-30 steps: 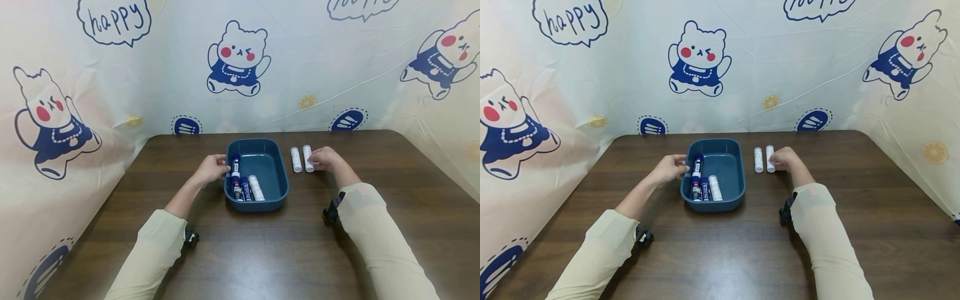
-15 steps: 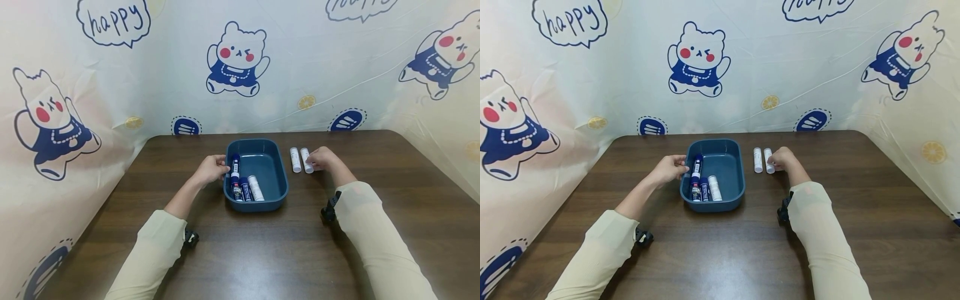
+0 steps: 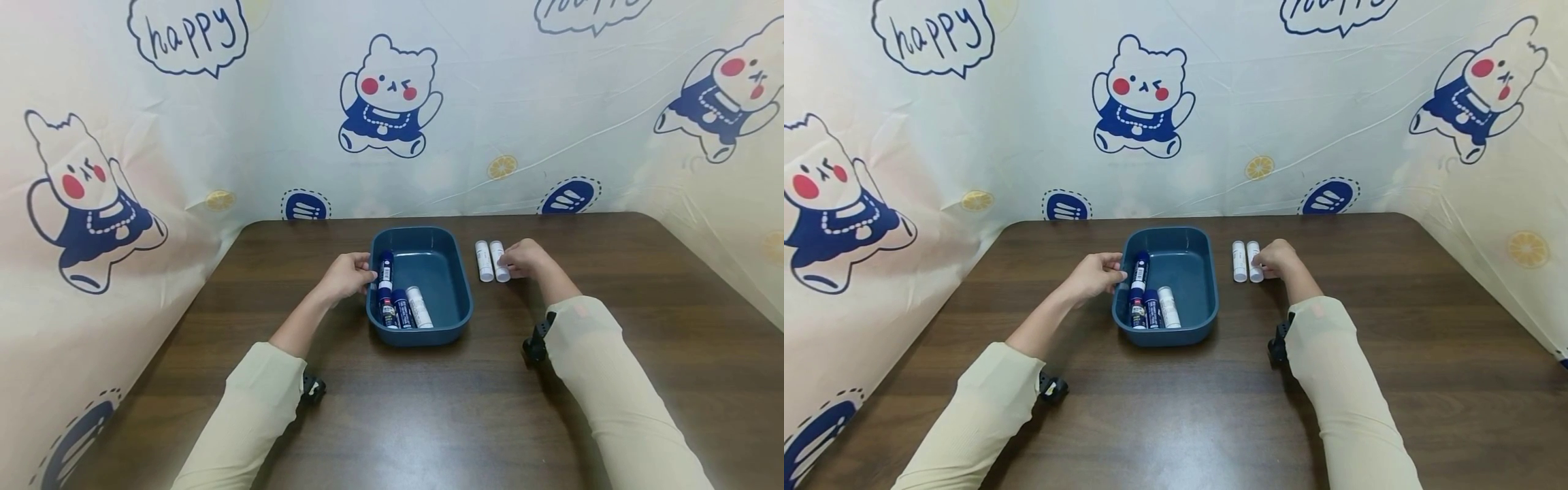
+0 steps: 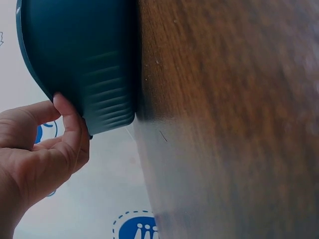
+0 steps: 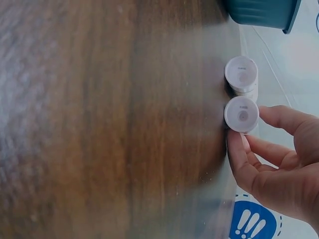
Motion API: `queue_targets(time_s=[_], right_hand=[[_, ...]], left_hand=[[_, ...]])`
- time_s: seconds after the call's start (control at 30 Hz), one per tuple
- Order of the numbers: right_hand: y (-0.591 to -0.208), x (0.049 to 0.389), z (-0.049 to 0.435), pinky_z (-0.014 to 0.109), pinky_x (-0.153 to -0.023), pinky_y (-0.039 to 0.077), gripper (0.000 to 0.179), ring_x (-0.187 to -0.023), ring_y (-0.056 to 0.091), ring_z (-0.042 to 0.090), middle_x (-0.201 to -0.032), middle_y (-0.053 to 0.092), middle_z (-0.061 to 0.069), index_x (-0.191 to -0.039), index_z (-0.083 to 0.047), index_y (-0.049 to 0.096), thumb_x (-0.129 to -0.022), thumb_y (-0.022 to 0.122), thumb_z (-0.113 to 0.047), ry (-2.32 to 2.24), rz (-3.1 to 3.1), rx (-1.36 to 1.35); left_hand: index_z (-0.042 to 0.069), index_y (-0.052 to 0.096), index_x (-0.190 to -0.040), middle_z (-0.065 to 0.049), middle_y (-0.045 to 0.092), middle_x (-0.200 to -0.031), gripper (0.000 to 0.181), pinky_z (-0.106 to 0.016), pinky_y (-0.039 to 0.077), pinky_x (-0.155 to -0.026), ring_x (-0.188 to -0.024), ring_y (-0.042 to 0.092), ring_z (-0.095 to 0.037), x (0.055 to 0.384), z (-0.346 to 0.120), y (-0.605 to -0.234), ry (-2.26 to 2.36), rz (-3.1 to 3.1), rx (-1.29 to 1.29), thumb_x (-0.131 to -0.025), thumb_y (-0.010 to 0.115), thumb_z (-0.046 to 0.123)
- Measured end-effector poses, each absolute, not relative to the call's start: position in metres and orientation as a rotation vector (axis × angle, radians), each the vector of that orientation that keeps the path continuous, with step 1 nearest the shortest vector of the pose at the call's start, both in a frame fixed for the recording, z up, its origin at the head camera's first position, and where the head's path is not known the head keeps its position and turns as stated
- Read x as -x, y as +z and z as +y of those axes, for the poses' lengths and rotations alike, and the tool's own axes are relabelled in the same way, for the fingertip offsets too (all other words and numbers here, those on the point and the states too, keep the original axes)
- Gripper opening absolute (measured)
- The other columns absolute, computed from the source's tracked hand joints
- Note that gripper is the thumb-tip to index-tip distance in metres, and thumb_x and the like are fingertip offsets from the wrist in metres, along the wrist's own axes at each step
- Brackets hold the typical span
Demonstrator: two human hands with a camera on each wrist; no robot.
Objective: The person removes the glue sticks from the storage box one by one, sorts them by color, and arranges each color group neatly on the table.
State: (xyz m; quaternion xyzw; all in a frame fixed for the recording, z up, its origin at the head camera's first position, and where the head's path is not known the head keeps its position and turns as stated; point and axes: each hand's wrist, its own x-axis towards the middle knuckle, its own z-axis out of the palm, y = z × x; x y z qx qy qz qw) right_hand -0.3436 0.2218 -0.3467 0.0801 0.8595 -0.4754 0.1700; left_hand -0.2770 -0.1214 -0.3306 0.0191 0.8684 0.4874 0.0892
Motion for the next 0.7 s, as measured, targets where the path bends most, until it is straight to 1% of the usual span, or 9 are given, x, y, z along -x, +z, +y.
queue_targets(time_s=[0.07,0.37,0.5,0.7], right_hand=[[-0.3468,0.3437,0.2223,0.036,-0.089,0.047,0.043,-0.090,0.052,0.020,-0.114,0.047,0.021,-0.127,0.015,0.042,-0.089,0.053,-0.002,-1.371,2.427,-0.227],[-0.3450,0.3437,0.2222,0.037,-0.091,0.045,0.043,-0.080,0.056,0.017,-0.109,0.049,0.021,-0.129,0.014,0.040,-0.090,0.052,-0.002,-1.418,2.387,-0.240],[-0.3443,0.3432,0.2226,0.038,-0.090,0.046,0.043,-0.081,0.055,0.018,-0.109,0.049,0.021,-0.128,0.013,0.042,-0.090,0.053,-0.002,-1.412,2.396,-0.250],[-0.3389,0.3410,0.2226,0.038,-0.089,0.046,0.043,-0.088,0.055,0.023,-0.109,0.049,0.021,-0.128,0.012,0.043,-0.090,0.054,-0.003,-1.412,2.419,-0.256]], left_hand=[[-0.002,0.034,-0.140,-0.013,0.049,-0.099,0.053,-0.039,0.052,-0.076,-0.090,0.053,-0.024,0.2771,-0.1211,-0.3306,1.457,2.579,-0.066,-0.092,0.055,0.006],[-0.001,0.034,-0.141,-0.014,0.049,-0.101,0.053,-0.036,0.052,-0.077,-0.093,0.053,-0.025,0.2775,-0.1209,-0.3305,1.445,2.573,-0.037,-0.092,0.055,0.007],[-0.001,0.034,-0.140,-0.014,0.049,-0.100,0.054,-0.037,0.052,-0.076,-0.093,0.053,-0.025,0.2777,-0.1211,-0.3308,1.455,2.572,-0.044,-0.092,0.055,0.007],[-0.001,0.035,-0.140,-0.013,0.050,-0.099,0.053,-0.037,0.053,-0.076,-0.091,0.054,-0.025,0.2774,-0.1216,-0.3313,1.446,2.586,-0.048,-0.092,0.055,0.007]])
